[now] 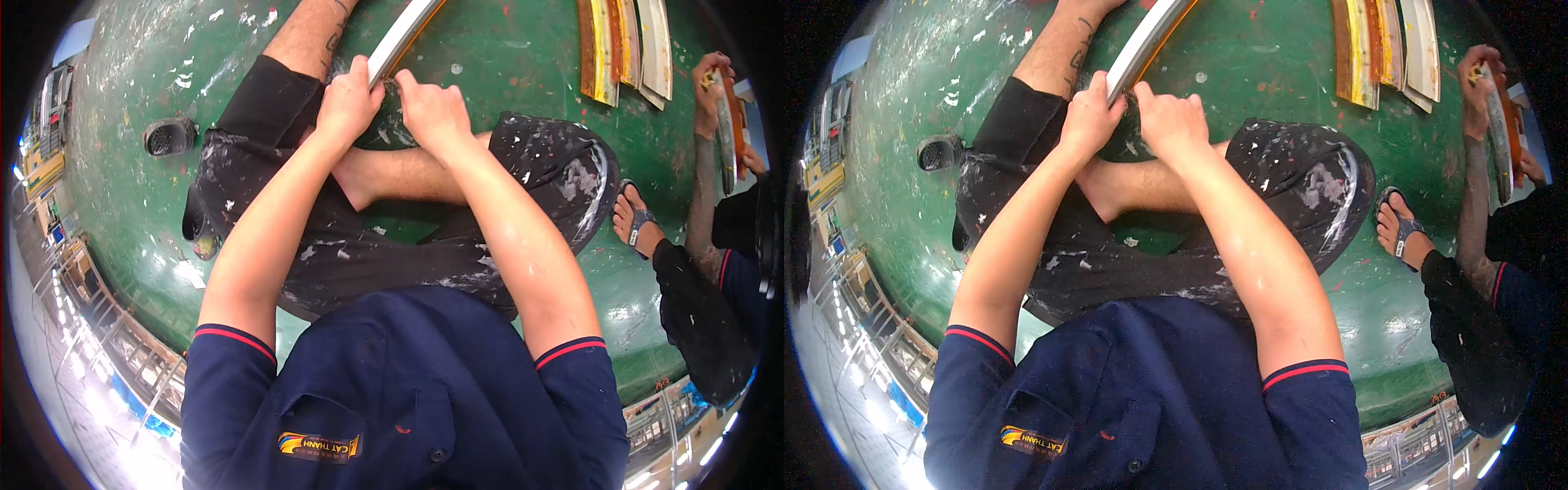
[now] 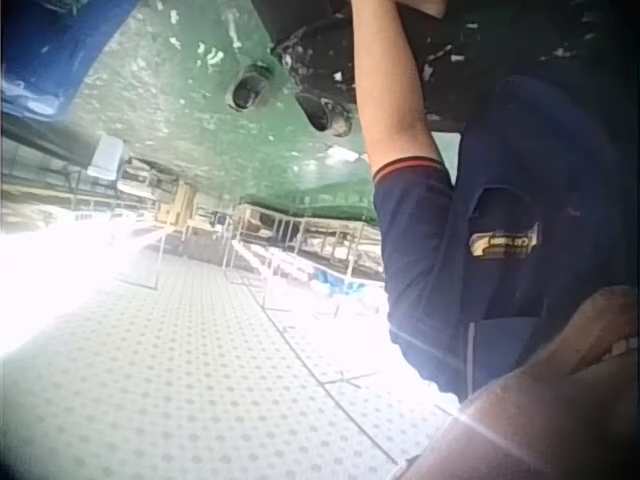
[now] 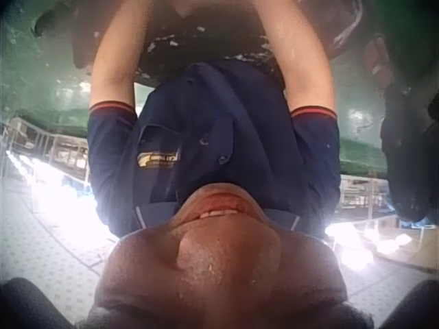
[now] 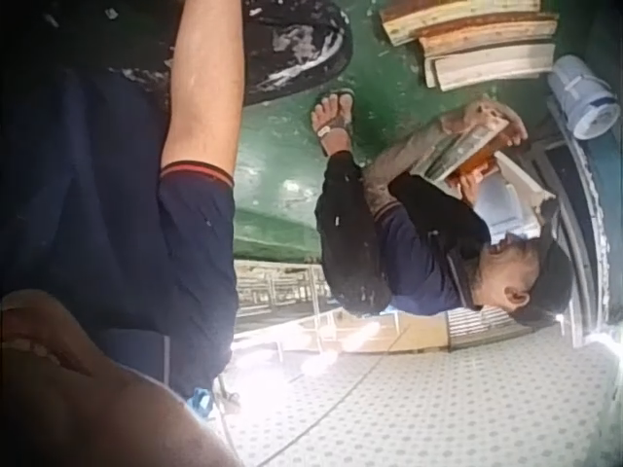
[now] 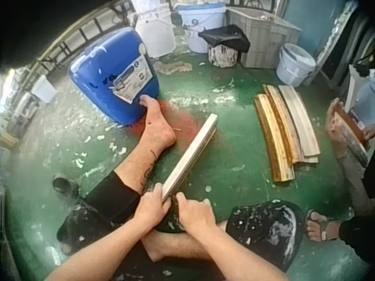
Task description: The recorder is seen assembling a manual screen printing squeegee by inserting a blade into a metal handle.
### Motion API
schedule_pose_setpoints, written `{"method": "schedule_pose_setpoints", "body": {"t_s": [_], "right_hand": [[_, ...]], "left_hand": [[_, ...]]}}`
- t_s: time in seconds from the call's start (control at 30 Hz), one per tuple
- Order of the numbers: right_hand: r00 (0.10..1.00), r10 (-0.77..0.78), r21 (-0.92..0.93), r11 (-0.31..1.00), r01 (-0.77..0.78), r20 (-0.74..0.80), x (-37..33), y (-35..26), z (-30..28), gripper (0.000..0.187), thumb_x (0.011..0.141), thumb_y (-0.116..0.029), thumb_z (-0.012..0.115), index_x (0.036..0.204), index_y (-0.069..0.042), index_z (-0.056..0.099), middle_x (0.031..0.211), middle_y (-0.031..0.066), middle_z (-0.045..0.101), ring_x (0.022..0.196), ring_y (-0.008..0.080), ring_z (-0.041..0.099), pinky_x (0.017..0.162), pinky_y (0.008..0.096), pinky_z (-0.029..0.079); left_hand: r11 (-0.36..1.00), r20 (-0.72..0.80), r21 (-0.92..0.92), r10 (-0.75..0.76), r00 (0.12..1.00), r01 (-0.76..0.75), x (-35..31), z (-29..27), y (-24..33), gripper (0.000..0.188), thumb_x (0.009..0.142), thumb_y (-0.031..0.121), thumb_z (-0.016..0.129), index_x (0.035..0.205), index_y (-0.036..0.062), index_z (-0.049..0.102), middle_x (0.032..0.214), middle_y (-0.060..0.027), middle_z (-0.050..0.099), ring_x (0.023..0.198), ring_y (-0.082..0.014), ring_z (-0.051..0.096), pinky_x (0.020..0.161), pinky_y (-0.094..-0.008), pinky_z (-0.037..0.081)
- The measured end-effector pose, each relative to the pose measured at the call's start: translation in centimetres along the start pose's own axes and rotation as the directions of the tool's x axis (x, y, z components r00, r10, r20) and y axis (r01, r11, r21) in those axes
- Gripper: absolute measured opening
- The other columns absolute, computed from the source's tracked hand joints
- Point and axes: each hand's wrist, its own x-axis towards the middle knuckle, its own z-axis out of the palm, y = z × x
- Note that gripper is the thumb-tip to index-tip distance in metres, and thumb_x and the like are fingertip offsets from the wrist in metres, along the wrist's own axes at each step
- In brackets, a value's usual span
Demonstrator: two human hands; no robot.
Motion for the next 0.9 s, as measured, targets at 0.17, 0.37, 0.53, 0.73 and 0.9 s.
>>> {"method": "schedule_pose_setpoints", "body": {"t_s": [0.17,0.37,0.53,0.73,0.9], "right_hand": [[1.000,0.012,0.067,0.998,-0.012,0.006,0.4,-0.1,-0.9,0.020,0.104,-0.020,0.055,0.123,-0.014,0.053,0.077,0.0165,0.073,0.078,0.0412,0.072,0.072,0.0568,0.047],[0.997,0.019,0.071,0.997,-0.024,0.071,0.0,-0.5,-1.0,0.025,0.101,-0.016,0.052,0.125,-0.012,0.053,0.081,0.0175,0.074,0.081,0.0411,0.073,0.078,0.0566,0.046],[0.999,-0.007,0.019,1.000,0.006,0.036,0.2,-0.6,-0.6,0.025,0.098,-0.013,0.050,0.122,-0.011,0.056,0.083,0.0144,0.076,0.078,0.0355,0.075,0.080,0.0535,0.047],[0.973,-0.213,-0.270,0.946,0.181,-0.095,0.9,-0.3,0.2,0.017,0.098,-0.018,0.054,0.114,-0.013,0.058,0.079,0.0056,0.075,0.069,0.0226,0.075,0.072,0.0460,0.049],[0.994,-0.113,-0.026,0.993,0.113,0.012,1.5,-0.2,0.6,0.019,0.100,-0.020,0.053,0.116,-0.010,0.057,0.078,0.0115,0.075,0.076,0.0336,0.077,0.065,0.0527,0.056]], "left_hand": [[0.997,-0.080,0.050,0.064,0.995,-0.060,-0.1,0.4,-0.6,0.042,0.092,0.026,0.072,0.116,0.0013,0.049,0.079,-0.0304,0.070,0.080,-0.0514,0.071,0.070,-0.0588,0.059],[1.000,-0.018,0.024,0.006,1.000,-0.005,-0.1,0.4,-0.9,0.044,0.093,0.026,0.072,0.118,-0.0020,0.049,0.089,-0.0324,0.070,0.088,-0.0519,0.070,0.075,-0.0591,0.058],[0.997,-0.080,0.036,0.072,0.994,-0.069,-0.1,0.5,-0.6,0.040,0.092,0.026,0.073,0.113,0.0008,0.049,0.078,-0.0295,0.070,0.077,-0.0499,0.071,0.068,-0.0578,0.059],[0.993,-0.074,-0.008,0.116,0.991,-0.117,0.6,-0.2,-1.2,0.041,0.091,0.023,0.075,0.111,-0.0003,0.048,0.080,-0.0305,0.069,0.079,-0.0509,0.070,0.069,-0.0575,0.058],[0.995,-0.018,-0.037,0.092,0.996,-0.093,0.3,-0.3,-1.4,0.041,0.091,0.020,0.074,0.113,-0.0016,0.046,0.080,-0.0316,0.069,0.080,-0.0511,0.070,0.069,-0.0575,0.058]]}}
